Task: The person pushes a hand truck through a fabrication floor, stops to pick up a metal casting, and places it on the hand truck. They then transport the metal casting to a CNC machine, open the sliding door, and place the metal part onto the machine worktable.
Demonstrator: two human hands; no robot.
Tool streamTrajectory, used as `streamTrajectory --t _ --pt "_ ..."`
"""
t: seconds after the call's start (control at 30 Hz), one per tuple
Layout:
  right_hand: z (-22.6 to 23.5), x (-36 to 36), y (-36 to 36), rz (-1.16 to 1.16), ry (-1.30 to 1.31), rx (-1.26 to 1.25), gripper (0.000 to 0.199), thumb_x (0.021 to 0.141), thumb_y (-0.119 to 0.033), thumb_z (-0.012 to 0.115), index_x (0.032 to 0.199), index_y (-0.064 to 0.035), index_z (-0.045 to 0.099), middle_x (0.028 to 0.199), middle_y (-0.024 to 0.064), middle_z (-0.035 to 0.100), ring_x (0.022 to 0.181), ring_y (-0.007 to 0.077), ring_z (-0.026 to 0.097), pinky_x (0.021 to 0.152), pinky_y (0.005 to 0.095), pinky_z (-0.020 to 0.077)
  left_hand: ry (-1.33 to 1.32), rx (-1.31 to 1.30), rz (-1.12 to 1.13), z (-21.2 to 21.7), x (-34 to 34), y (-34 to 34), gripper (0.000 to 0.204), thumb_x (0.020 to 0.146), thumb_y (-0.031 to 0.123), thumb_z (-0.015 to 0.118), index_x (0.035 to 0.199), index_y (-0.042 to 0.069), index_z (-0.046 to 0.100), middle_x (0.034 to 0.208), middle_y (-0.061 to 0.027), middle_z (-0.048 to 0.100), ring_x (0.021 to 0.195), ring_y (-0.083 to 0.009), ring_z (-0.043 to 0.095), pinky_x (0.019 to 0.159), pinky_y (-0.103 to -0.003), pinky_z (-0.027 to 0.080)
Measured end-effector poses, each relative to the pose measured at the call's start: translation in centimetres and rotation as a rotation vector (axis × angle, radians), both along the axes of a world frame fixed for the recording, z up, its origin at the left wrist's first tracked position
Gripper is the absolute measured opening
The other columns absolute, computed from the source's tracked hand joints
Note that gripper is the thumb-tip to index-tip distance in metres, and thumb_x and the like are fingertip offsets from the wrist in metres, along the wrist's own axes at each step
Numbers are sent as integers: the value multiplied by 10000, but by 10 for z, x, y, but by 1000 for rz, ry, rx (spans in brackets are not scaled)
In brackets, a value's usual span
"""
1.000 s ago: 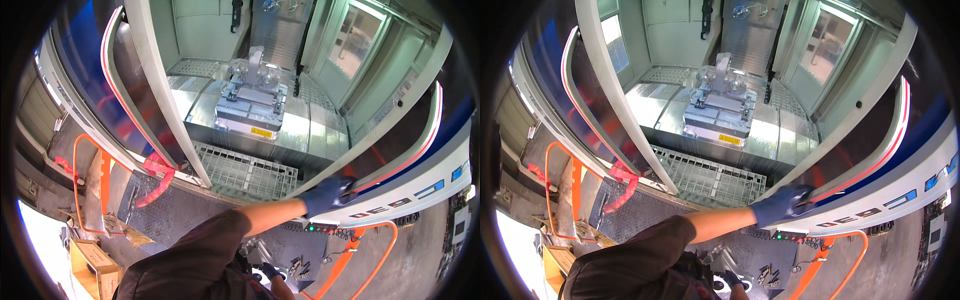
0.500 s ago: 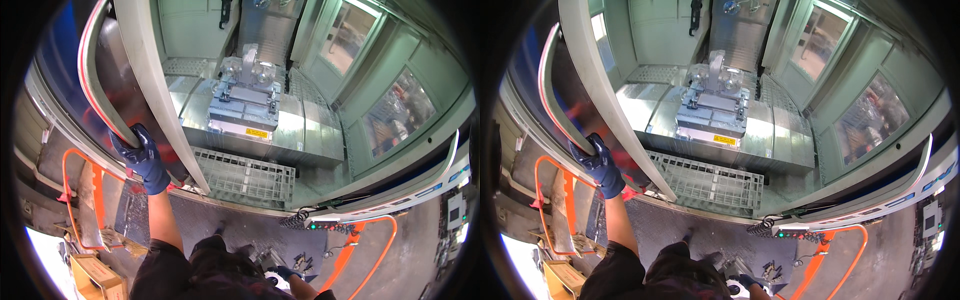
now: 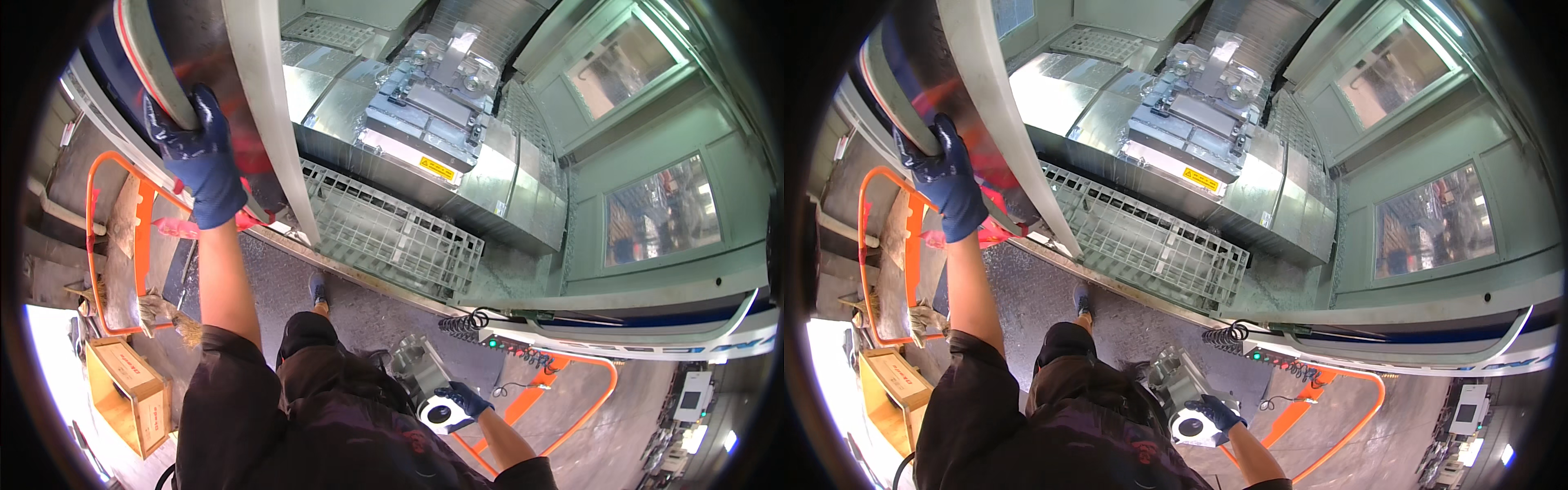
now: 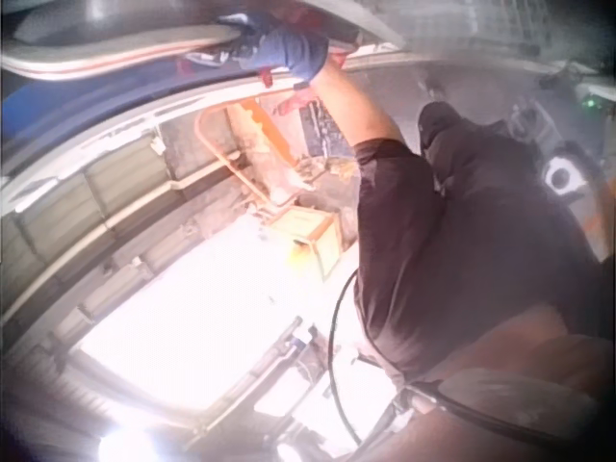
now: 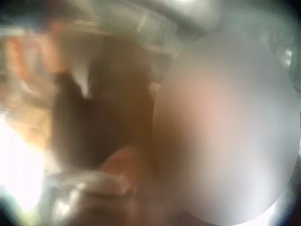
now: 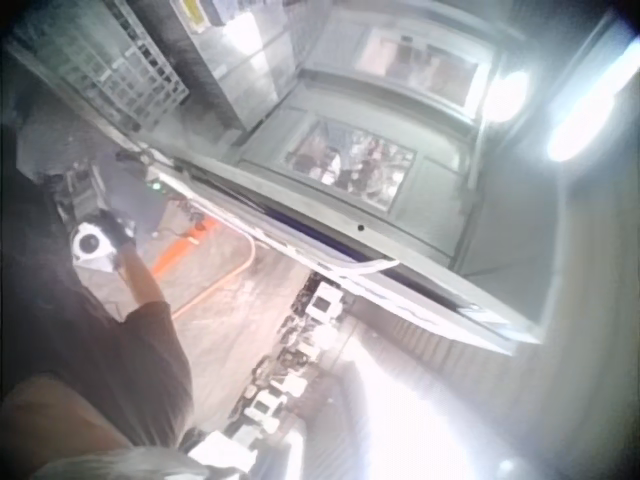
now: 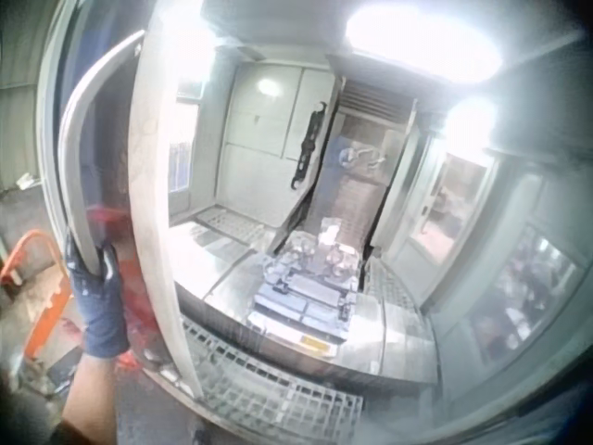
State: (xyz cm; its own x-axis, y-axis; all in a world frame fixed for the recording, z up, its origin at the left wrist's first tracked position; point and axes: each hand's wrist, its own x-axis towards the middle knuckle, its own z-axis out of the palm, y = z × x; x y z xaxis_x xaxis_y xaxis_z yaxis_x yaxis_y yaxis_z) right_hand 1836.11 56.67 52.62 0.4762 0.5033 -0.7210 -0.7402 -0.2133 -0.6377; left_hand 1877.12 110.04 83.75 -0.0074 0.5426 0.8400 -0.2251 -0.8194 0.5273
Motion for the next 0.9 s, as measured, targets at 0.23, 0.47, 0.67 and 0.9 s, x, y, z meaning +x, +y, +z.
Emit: streamTrajectory --t 0.23,0.47,0.67,0.9 --pt "89 120 66 -224 232 -144 400 1044 -222 370 1296 75 464 1244 235 599 1141 291 607 1041 384 437 -12 -266 -370 -6 22 104 284 858 138 738 1105 34 642 752 -17 641 557 -67 560 521 -236 456" --pt "95 243 114 67 101 -48 354 990 -89 465 1314 53 456 1197 198 631 1124 250 618 968 347 495 -12 -359 -504 -9 35 195 223 896 106 689 1094 6 670 869 -43 655 721 -103 582 628 -246 446" --pt "89 357 215 3 191 -254 359 871 -171 681 1178 4 613 1059 90 684 972 159 645 868 299 504 22 -423 -248 6 67 255 218 905 133 683 1090 18 686 797 -16 620 666 -90 537 589 -242 420" --pt "35 477 279 734 -1194 -203 498 761 -126 690 1241 -57 580 1239 123 622 1133 251 590 1025 388 436 -26 -384 -403 -21 93 379 218 913 108 659 1113 20 674 872 -24 667 692 -90 580 605 -249 463"
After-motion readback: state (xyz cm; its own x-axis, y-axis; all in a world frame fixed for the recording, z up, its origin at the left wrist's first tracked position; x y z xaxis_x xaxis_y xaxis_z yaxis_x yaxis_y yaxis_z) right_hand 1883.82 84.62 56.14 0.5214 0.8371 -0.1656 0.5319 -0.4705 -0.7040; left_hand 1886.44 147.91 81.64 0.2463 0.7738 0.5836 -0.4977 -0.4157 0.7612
